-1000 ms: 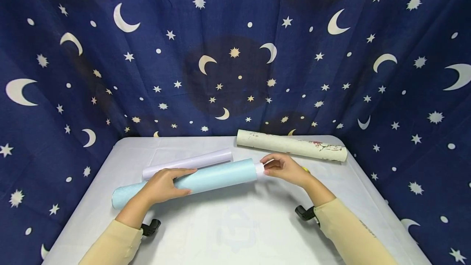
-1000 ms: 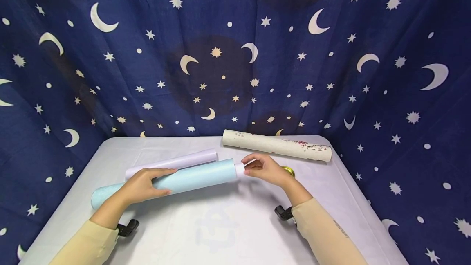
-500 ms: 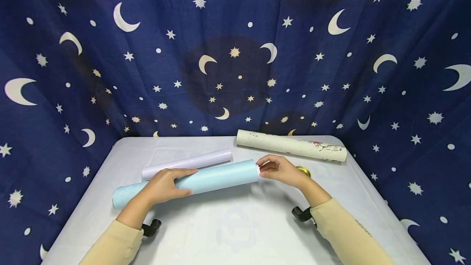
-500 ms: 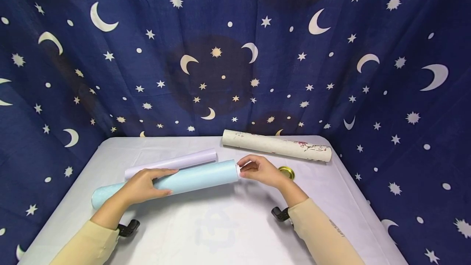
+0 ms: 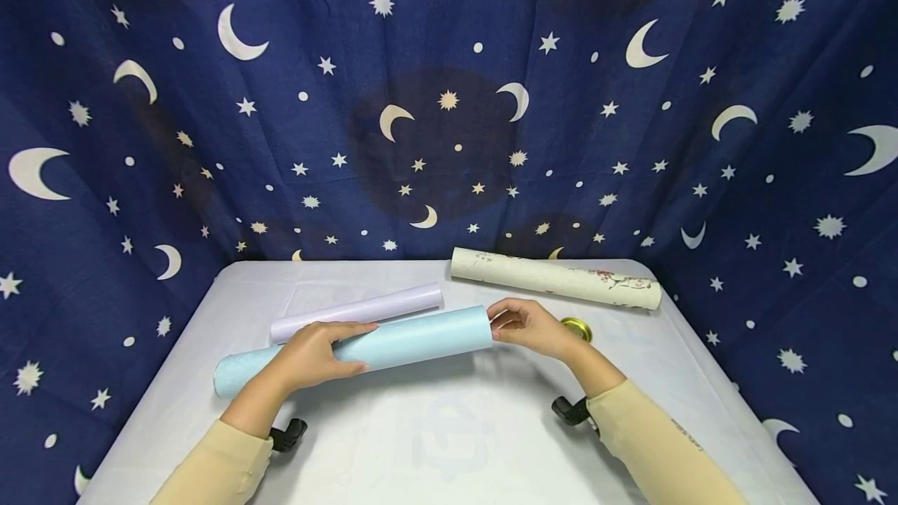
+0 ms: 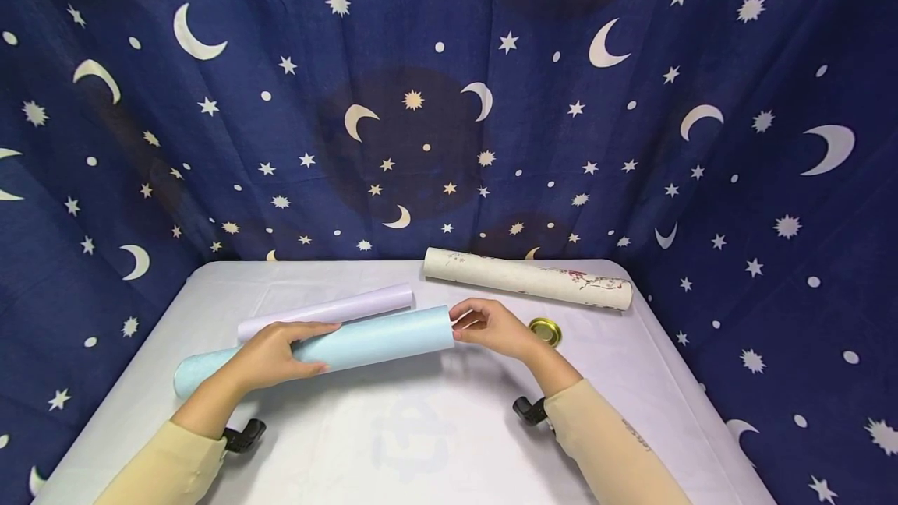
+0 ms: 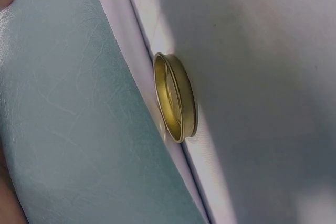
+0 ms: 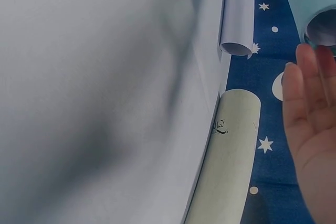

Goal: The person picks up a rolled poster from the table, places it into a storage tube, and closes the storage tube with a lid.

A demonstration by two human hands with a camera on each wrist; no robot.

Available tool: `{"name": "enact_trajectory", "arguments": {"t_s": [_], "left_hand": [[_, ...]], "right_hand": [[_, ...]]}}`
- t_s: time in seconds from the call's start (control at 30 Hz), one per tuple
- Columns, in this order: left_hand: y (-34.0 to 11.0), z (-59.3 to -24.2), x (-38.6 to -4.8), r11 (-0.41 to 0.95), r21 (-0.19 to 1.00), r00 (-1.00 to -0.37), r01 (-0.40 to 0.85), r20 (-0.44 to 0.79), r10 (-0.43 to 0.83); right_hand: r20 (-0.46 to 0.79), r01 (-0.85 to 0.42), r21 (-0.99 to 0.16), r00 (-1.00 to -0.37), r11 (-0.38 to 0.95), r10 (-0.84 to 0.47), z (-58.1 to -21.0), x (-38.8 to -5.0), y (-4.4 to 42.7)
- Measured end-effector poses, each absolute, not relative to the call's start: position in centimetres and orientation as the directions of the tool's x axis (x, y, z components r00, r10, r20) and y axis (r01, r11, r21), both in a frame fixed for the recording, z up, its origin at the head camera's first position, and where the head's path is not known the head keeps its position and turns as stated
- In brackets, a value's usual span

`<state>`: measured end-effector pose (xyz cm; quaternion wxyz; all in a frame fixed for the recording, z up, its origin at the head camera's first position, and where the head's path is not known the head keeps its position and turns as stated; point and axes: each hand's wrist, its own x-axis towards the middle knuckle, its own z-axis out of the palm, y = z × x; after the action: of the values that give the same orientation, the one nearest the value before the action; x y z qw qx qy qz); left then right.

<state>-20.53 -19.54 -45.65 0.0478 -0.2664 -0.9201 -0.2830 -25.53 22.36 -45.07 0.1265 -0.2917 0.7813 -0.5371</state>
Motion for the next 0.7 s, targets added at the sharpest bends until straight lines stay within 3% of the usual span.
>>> {"name": "enact_trajectory", "arguments": {"t_s": [0.5,0.7], "left_hand": [[-19.9,-45.8,-20.5,0.708,0.487,-0.857,0.512,0.240,0.455],[-20.0,-45.8,-20.4,0.712,0.482,-0.858,0.511,0.241,0.453]], "right_hand": [[0.149,-0.361,-0.888,-0.811,0.284,-0.566,-44.5,-25.4,23.3],[0.144,-0.355,-0.866,-0.851,0.352,-0.505,-44.3,-25.3,24.8]]}}
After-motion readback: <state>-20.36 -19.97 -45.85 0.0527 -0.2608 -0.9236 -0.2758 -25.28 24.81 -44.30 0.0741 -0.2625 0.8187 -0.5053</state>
